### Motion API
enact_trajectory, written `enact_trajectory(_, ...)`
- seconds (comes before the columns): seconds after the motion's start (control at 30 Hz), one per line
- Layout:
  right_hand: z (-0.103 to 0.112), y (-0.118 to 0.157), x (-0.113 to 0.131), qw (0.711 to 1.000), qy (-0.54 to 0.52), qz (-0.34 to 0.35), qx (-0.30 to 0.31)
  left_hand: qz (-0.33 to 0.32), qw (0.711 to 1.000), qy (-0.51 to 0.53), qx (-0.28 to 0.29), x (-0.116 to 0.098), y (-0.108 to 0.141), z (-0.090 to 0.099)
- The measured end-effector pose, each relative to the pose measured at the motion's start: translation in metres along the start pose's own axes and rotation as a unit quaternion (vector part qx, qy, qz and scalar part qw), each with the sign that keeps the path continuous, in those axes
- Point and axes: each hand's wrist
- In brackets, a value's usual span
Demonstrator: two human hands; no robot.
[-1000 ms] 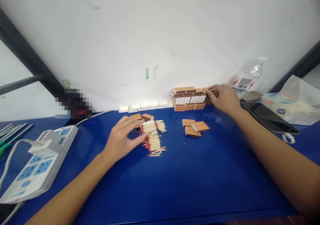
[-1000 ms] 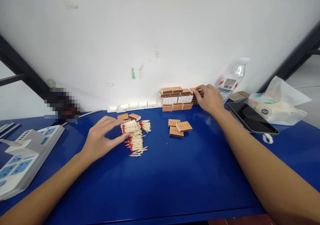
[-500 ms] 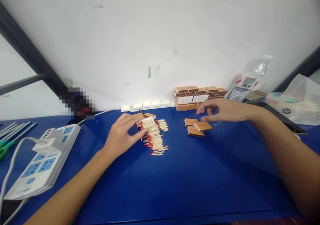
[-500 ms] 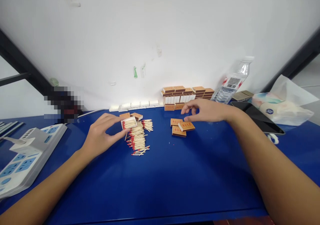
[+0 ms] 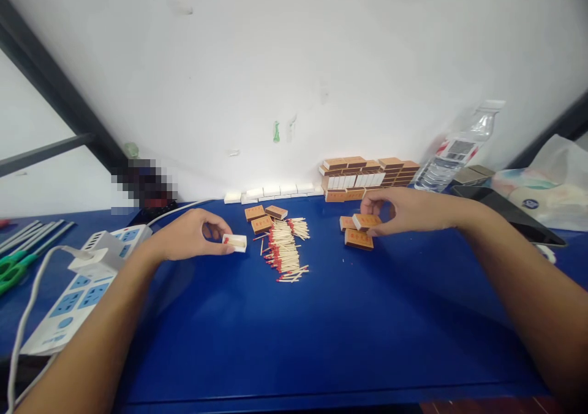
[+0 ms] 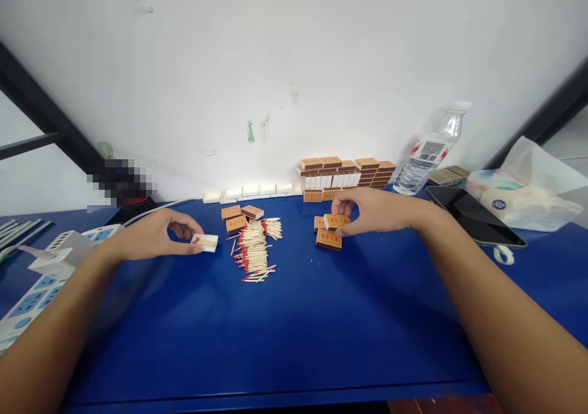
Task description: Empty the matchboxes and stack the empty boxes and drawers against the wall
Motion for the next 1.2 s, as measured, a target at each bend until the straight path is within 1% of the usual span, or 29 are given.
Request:
enact_trajectory(0.1,-0.006,-0.008,0.004,0.997,-0.011,0.041,-0.071,0.019,0.998,0.009,0.061,0.003,0.002,0.001)
enact_trajectory(0.13,-0.010,-0.012,0.007,0.994,-0.008,0.055,-0.092,0.018,0.998,0.007,0.067,0.002,0.001,0.000)
enact_trajectory(0.17,-0.015,-0.016,0.011,0.991,-0.004,0.072,-0.111,0.015,0.998,0.001,0.060,0.000,0.000,-0.003)
enact_trajectory(0.2,-0.022,-0.021,0.016,0.988,-0.003,0.090,-0.126,0.010,0.999,-0.008,0.038,-0.005,-0.001,-0.006)
enact_trajectory(0.23,-0.029,-0.025,0.022,0.984,-0.005,0.110,-0.140,0.002,1.000,-0.020,-0.002,-0.011,-0.002,-0.009)
enact_trajectory(0.3,-0.044,-0.030,0.038,0.978,-0.011,0.146,-0.152,-0.034,0.991,-0.054,-0.118,-0.027,-0.005,-0.020)
enact_trajectory(0.33,-0.052,-0.032,0.046,0.974,-0.009,0.168,-0.154,-0.075,0.981,-0.068,-0.165,-0.036,-0.006,-0.027)
enact_trajectory(0.4,-0.067,-0.030,0.064,0.962,-0.008,0.219,-0.164,-0.165,0.956,-0.069,-0.232,-0.053,-0.009,-0.043)
enact_trajectory(0.43,-0.073,-0.029,0.072,0.956,-0.009,0.241,-0.168,-0.194,0.947,-0.069,-0.247,-0.061,-0.011,-0.051)
enact_trajectory(0.47,-0.078,-0.027,0.079,0.951,-0.011,0.259,-0.170,-0.220,0.940,-0.069,-0.250,-0.066,-0.013,-0.058)
enact_trajectory(0.57,-0.089,-0.023,0.092,0.944,-0.028,0.285,-0.164,-0.272,0.926,-0.057,-0.257,-0.074,-0.017,-0.072)
enact_trajectory(0.67,-0.093,-0.026,0.096,0.944,-0.090,0.269,-0.172,-0.272,0.921,-0.042,-0.275,-0.072,-0.019,-0.073)
enact_trajectory(0.73,-0.094,-0.030,0.097,0.935,-0.186,0.226,-0.202,-0.257,0.917,-0.035,-0.303,-0.071,-0.019,-0.070)
enact_trajectory(0.77,-0.095,-0.032,0.097,0.926,-0.245,0.199,-0.206,-0.251,0.914,-0.034,-0.317,-0.070,-0.019,-0.069)
enact_trajectory(0.8,-0.096,-0.033,0.098,0.916,-0.303,0.173,-0.197,-0.249,0.910,-0.033,-0.330,-0.070,-0.019,-0.067)
enact_trajectory(0.83,-0.097,-0.034,0.099,0.906,-0.355,0.152,-0.174,-0.248,0.906,-0.032,-0.340,-0.070,-0.019,-0.067)
enact_trajectory(0.87,-0.098,-0.034,0.100,0.896,-0.397,0.137,-0.142,-0.248,0.904,-0.031,-0.346,-0.070,-0.019,-0.067)
enact_trajectory(0.93,-0.100,-0.032,0.103,0.881,-0.449,0.125,-0.080,-0.251,0.903,-0.026,-0.348,-0.072,-0.019,-0.069)
enact_trajectory(1.0,-0.102,-0.030,0.106,0.871,-0.473,0.123,-0.057,-0.252,0.906,-0.020,-0.341,-0.073,-0.020,-0.071)
enact_trajectory(1.03,-0.103,-0.029,0.107,0.871,-0.473,0.122,-0.054,-0.252,0.907,-0.018,-0.336,-0.074,-0.020,-0.073)
enact_trajectory(1.2,-0.105,-0.030,0.106,0.895,-0.426,0.116,-0.066,-0.243,0.921,-0.009,-0.304,-0.075,-0.020,-0.077)
Point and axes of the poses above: each hand's wrist, its own y-axis away from the middle knuckle, its own z-axis out of the back of the hand, x = y × z, and after that the axes turned 13 degrees about x, right-handed
